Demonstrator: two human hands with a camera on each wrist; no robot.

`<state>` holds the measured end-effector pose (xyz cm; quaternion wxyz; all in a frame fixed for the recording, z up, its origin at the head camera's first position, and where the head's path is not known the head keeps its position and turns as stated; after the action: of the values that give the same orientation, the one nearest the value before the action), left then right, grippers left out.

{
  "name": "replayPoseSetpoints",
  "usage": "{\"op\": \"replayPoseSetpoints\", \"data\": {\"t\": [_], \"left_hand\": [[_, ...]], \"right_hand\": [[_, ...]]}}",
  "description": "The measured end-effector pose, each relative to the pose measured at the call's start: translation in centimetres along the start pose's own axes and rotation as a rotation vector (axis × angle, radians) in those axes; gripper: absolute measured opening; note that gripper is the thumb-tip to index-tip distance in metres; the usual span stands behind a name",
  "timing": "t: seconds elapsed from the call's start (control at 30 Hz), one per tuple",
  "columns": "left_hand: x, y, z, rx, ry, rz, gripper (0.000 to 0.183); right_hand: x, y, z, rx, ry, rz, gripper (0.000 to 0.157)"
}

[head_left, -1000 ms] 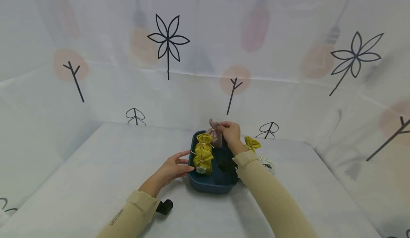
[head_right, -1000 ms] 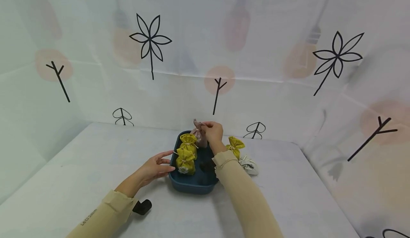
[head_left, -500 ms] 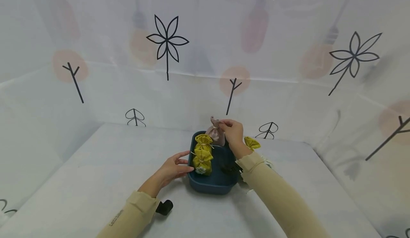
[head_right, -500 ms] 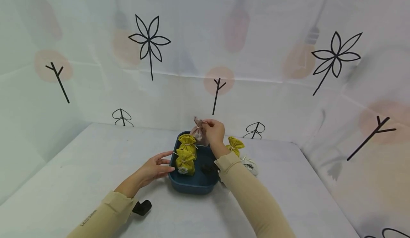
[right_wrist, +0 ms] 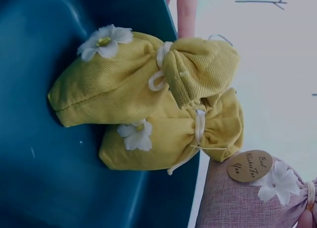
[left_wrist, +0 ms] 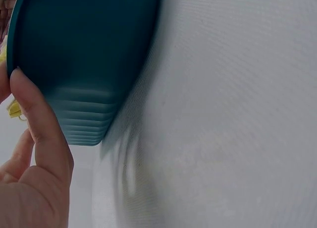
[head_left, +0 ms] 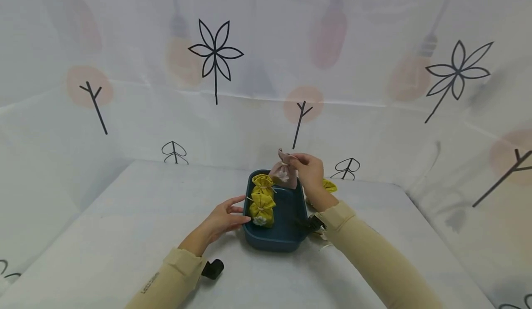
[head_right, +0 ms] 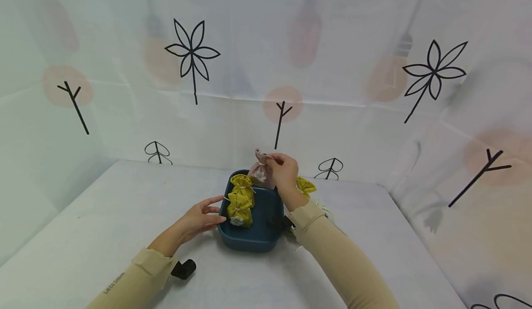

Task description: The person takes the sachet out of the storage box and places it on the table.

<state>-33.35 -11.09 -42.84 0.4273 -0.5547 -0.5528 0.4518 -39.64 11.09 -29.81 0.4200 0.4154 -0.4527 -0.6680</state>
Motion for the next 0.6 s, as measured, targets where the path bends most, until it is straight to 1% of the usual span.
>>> {"op": "replayPoseSetpoints", "data": {"t": [0.1,0.37,0.47,0.6], "left_hand": [[0.0,0.0,0.1,0.001,-0.001,0.005,0.072],[0.0,0.0,0.1,0.0,-0.005,0.01,0.071],[0.0,0.1,0.1,-0.005,-0.007,0.008,0.07],[0.1,0.1,0.1,-0.003,-0.011,0.009,0.071]], "right_hand": [[-0.4,0.2,-0.4,0.002,-0.004,0.01,0.022],[-1.8,0.8,-1.1,-0.041,-0.036,0.056,0.021],[-2.2,0.9,-1.4,-0.051,-0.047,0.059,0.02],[-2.7,0.9,-1.8,-0.045,-0.047,0.054,0.021]]}}
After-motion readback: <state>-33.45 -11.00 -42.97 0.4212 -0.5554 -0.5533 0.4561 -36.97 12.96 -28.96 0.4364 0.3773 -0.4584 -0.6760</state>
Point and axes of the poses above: each hand's wrist, its own z-axis towards the middle knuckle, its own x-axis out of the palm, y = z × x, the point moved 8 cm from there along z, towards the middle knuckle, and after that the axes turned 10 degrees about -y, right-handed, at the moved point
